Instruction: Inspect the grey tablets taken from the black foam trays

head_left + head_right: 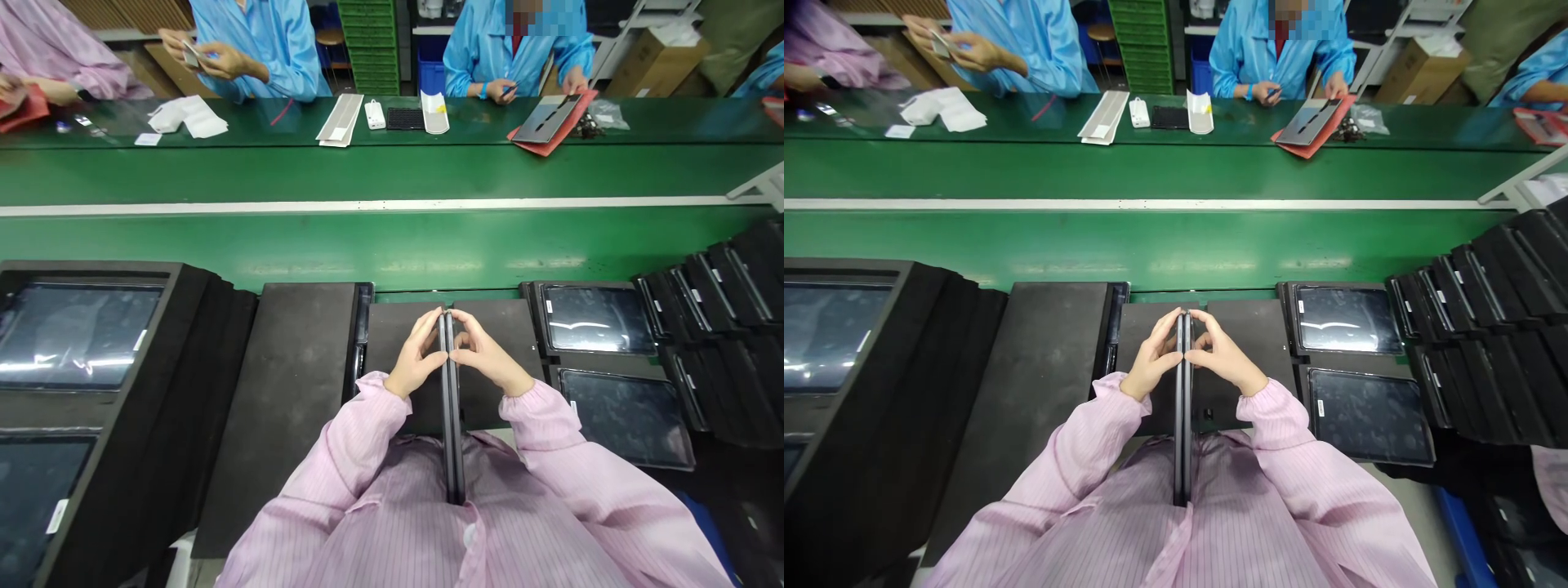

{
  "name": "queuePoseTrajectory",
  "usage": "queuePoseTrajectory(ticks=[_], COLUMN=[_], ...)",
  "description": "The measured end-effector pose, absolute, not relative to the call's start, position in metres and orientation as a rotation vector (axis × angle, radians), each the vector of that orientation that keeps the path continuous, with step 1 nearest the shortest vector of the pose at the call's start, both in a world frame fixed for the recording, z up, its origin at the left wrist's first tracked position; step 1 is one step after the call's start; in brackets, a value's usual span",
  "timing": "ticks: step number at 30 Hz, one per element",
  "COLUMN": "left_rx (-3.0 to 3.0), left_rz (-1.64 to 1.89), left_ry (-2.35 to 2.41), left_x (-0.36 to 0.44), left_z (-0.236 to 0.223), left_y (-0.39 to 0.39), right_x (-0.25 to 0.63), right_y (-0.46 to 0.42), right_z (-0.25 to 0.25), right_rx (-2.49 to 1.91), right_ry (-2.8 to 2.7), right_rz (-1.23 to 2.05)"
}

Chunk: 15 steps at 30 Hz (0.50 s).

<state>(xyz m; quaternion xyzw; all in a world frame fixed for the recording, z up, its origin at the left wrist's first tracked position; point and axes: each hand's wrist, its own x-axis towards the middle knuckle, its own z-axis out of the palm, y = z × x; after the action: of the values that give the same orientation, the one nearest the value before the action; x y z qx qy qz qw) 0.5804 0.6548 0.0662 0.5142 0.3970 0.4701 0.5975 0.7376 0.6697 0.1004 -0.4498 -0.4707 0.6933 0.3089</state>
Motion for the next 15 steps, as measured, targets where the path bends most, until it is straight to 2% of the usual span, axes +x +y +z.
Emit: queuePoseTrajectory(ticks=[8, 15], left_rx=[1.185, 0.986], left_rz=[1.07, 1.222], left_ry=[0.895, 1.113], left_x=[0.581, 0.615], left_z=[0.062, 0.032], left_y=[0.656, 0.603], right_x=[0.739, 0.71], right_y=[0.668, 0.615], right_z=[0.094, 0.056], right_rx=[-1.204, -1.246], right_ry=[-1.245, -1.043], right_rz=[1.764, 1.441])
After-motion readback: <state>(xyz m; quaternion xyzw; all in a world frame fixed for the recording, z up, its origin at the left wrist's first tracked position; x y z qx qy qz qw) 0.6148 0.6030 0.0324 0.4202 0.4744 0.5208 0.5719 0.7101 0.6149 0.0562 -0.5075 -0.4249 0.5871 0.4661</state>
